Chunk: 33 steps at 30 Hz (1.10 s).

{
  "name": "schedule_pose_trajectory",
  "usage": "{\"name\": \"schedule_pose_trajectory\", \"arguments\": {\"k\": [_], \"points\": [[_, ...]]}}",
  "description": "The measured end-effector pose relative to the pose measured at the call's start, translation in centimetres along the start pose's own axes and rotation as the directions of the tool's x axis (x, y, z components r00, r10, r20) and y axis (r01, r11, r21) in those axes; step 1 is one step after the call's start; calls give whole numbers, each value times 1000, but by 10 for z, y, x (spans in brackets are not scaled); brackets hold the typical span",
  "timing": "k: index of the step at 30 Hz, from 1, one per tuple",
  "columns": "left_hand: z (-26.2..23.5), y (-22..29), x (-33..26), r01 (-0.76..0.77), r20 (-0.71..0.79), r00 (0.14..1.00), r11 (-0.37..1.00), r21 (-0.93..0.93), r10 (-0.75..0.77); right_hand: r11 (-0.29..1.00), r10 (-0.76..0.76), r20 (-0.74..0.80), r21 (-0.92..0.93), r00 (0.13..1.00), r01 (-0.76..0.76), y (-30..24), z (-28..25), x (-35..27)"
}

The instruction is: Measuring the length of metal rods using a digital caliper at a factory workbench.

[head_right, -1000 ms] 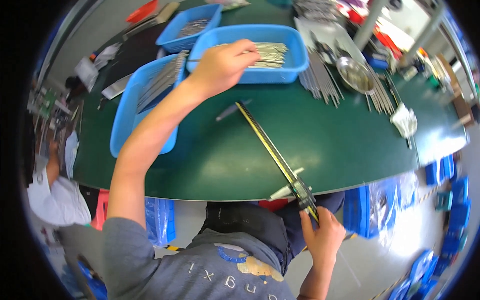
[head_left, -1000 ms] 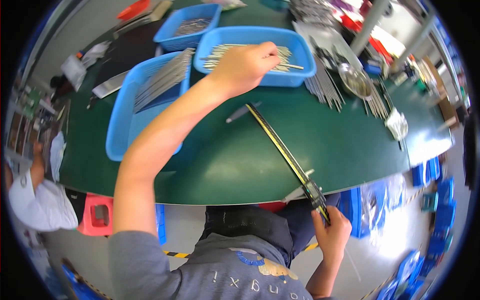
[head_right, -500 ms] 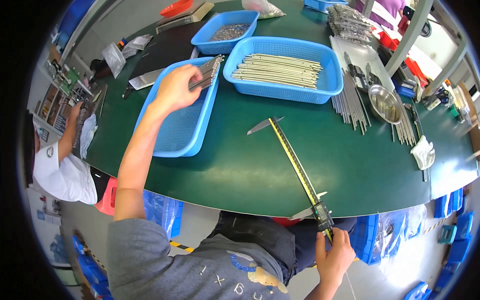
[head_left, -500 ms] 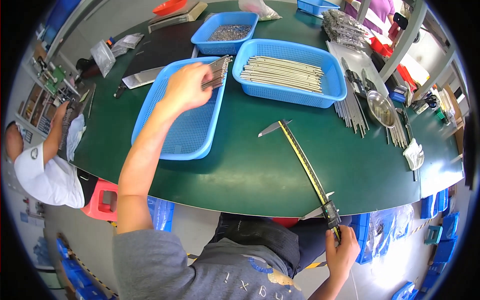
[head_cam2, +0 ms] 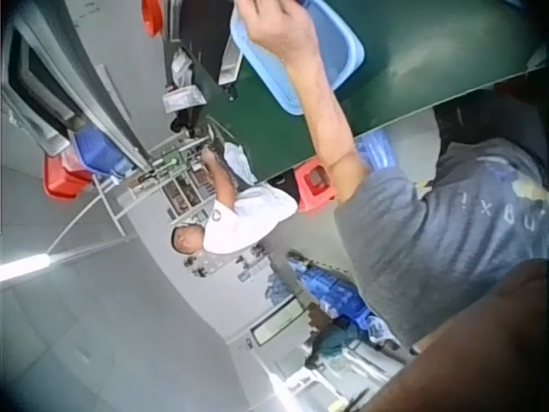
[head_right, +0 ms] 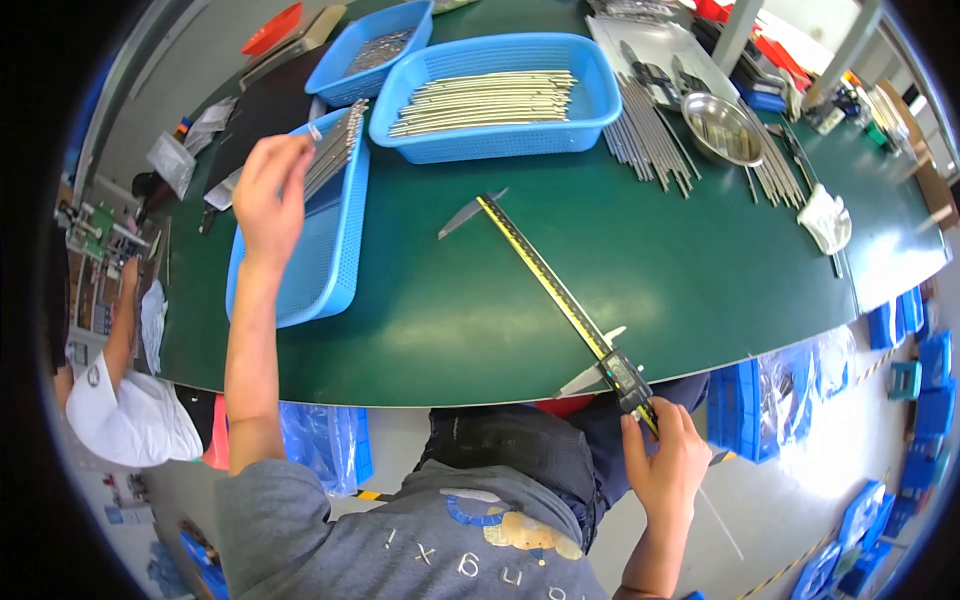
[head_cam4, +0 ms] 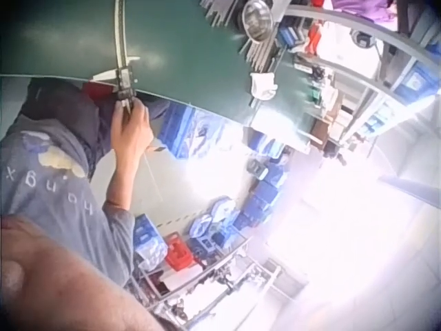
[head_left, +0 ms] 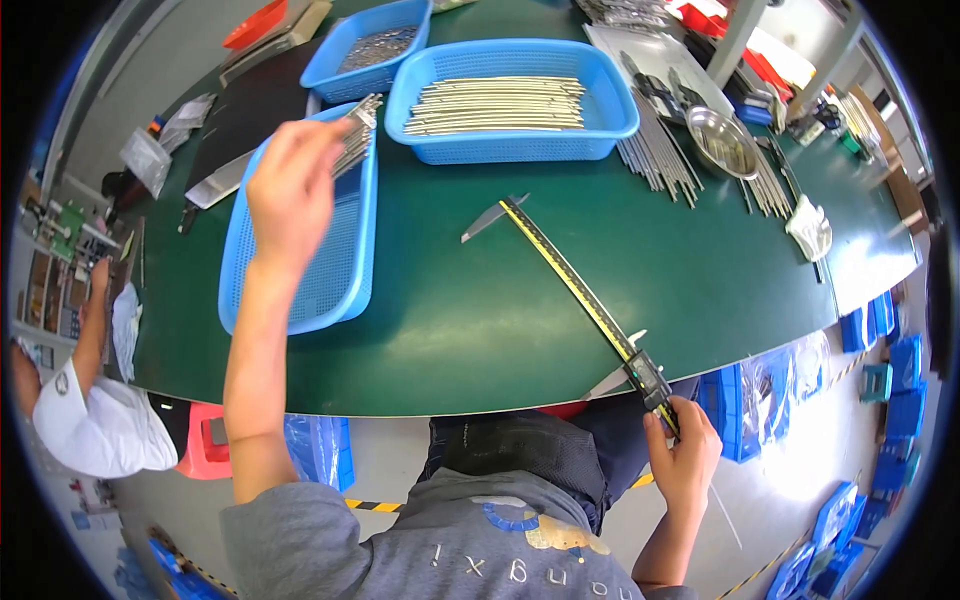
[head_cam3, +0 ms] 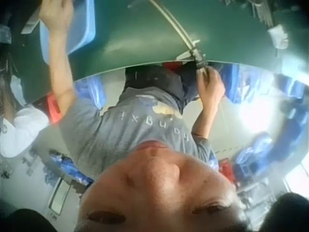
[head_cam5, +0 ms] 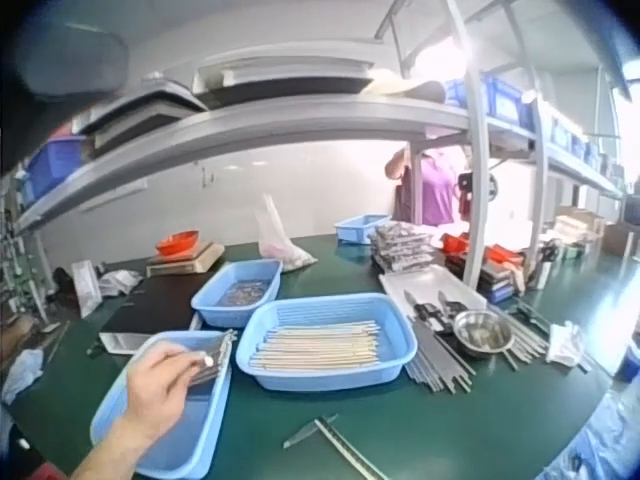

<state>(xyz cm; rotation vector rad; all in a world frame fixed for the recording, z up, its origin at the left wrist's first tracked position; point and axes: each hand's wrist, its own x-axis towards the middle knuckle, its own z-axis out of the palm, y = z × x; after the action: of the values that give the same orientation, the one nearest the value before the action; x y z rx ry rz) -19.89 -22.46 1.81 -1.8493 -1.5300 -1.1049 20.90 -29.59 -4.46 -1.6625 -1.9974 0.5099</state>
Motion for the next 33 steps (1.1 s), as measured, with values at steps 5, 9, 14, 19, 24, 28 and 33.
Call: {"name": "schedule_pose_trajectory", "arguments": {"k": [5, 9, 14, 19, 24, 28, 33], "points": [[30, 109, -43, -584, 13, 800, 783, -213, 600, 1000, 7, -3, 7, 1000, -7, -2, -3, -3], [62, 129, -78, -522, 44, 810, 753, -401, 585, 999, -13, -28, -50, 1000, 11, 0, -6, -4], [67, 125, -85, -500, 54, 820, 759, -417, 570, 999, -12, -36, -43, 999, 11, -2, -4, -5], [69, 126, -85, -483, 127, 811, 777, -403, 571, 997, -40, -32, -63, 999, 38, -3, -3, -4], [75, 128, -85, -480, 78, 825, 766, -427, 560, 994, -66, -36, -85, 997, 63, -1, -2, -6], [75, 128, -86, -489, 80, 819, 763, -423, 568, 991, -98, -35, -90, 995, 95, 1, -1, -6], [72, 129, -88, -464, 100, 826, 770, -438, 555, 992, -114, -55, -68, 992, 110, 2, -1, -8]]}}
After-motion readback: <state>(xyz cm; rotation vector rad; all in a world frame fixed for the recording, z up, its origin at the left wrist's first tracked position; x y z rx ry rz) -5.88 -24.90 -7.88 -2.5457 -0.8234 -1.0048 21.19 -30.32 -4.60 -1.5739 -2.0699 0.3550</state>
